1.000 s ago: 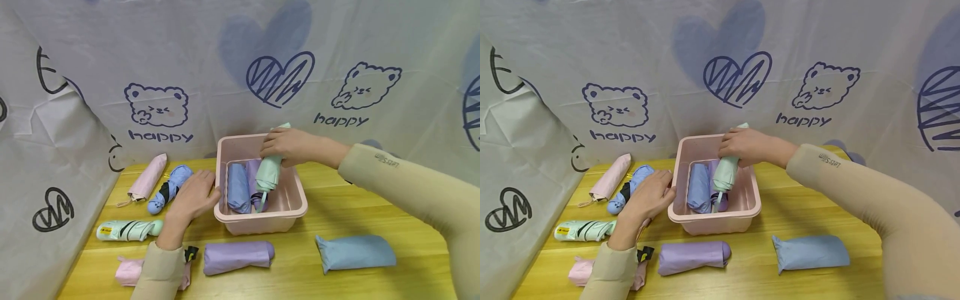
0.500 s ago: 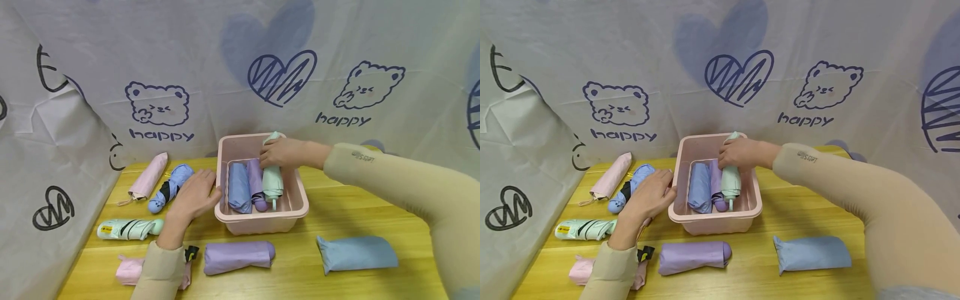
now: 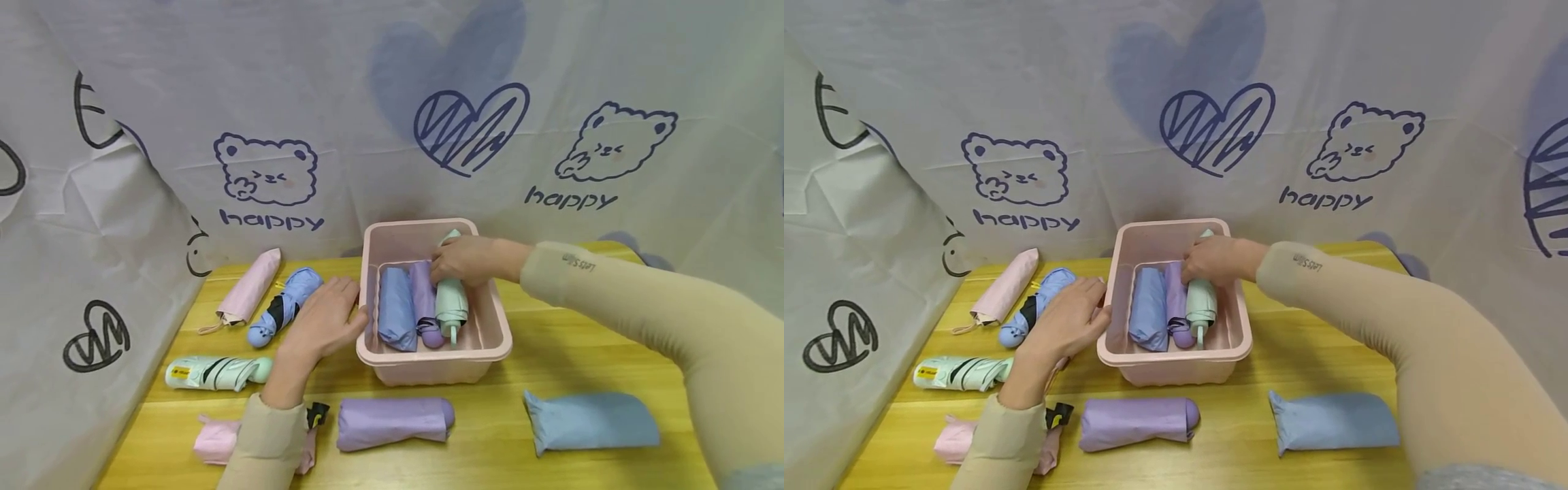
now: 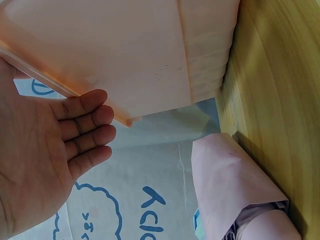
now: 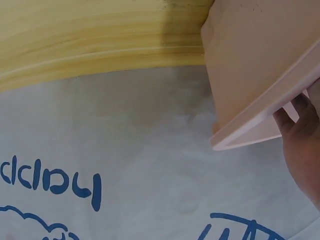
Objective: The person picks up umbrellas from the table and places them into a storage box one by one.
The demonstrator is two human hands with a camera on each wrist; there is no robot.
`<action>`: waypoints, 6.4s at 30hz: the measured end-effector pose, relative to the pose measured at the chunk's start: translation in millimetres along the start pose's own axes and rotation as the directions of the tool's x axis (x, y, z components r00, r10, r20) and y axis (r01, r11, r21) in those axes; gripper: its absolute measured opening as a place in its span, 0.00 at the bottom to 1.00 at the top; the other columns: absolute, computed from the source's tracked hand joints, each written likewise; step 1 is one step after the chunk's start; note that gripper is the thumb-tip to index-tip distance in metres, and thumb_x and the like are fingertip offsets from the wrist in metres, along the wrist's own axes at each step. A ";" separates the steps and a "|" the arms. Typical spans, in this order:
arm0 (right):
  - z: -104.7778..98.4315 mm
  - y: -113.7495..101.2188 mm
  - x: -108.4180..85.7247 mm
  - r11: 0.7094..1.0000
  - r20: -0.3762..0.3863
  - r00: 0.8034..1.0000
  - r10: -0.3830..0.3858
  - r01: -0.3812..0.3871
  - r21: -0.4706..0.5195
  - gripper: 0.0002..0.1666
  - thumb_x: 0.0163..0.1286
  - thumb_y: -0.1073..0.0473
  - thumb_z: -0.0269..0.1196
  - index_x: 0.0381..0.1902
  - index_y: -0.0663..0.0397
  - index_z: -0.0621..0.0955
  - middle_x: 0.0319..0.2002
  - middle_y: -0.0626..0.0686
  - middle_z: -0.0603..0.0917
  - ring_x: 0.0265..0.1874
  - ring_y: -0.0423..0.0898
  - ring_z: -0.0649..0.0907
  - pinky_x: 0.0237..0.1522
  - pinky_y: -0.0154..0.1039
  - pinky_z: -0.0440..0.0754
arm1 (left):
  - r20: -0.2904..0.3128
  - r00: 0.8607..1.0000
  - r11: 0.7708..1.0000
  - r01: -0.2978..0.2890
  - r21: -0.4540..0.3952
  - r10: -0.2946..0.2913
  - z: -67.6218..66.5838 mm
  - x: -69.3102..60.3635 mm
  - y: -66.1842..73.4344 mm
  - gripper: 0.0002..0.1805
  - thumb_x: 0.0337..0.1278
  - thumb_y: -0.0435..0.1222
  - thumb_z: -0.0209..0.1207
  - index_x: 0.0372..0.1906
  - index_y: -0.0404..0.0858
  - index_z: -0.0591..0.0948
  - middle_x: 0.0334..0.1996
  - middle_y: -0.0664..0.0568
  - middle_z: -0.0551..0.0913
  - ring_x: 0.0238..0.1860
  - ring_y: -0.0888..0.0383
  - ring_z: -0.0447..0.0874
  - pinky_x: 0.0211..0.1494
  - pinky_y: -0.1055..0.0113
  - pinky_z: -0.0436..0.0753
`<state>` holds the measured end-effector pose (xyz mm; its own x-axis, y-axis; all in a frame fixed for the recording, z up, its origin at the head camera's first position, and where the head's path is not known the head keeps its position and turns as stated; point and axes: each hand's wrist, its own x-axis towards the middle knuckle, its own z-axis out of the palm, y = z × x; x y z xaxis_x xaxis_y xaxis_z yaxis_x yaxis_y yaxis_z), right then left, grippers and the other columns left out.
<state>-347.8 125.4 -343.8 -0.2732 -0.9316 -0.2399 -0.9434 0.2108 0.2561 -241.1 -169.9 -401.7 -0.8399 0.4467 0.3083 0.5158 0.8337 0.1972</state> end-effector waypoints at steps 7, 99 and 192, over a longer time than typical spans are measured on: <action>5.4 -0.1 3.8 1.000 0.038 0.999 0.010 -0.010 -0.016 0.27 0.53 0.74 0.69 0.47 0.40 0.89 0.43 0.46 0.89 0.44 0.50 0.79 0.48 0.49 0.79 | -0.004 1.000 1.000 -0.001 0.011 0.001 -0.3 0.0 0.5 0.19 0.63 0.46 0.46 0.44 0.36 0.78 0.42 0.47 0.80 0.47 0.48 0.76 0.58 0.53 0.77; 41.6 -101.9 -119.5 0.650 -0.304 0.627 0.717 -0.444 0.617 0.35 0.73 0.43 0.65 0.71 0.53 0.76 0.71 0.57 0.76 0.70 0.61 0.74 0.70 0.62 0.70 | -0.003 1.000 0.999 0.010 -0.033 -0.010 -0.7 -0.2 1.6 0.20 0.63 0.45 0.48 0.48 0.34 0.80 0.44 0.46 0.81 0.48 0.47 0.77 0.58 0.52 0.78; 126.4 -175.6 -181.3 0.688 -0.235 0.705 0.669 -0.466 0.557 0.37 0.45 0.48 0.81 0.54 0.50 0.84 0.48 0.41 0.79 0.41 0.36 0.78 0.41 0.41 0.84 | -0.049 0.998 0.996 -0.042 0.073 0.046 -0.6 -0.3 0.0 0.16 0.64 0.47 0.47 0.38 0.39 0.76 0.37 0.49 0.80 0.43 0.49 0.77 0.51 0.55 0.76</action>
<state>-156.3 294.7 -463.6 -0.7793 -0.5859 0.2224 -0.6261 0.7440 -0.2336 -240.8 -170.2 -401.2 -0.8060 0.4681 0.3622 0.5371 0.8356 0.1155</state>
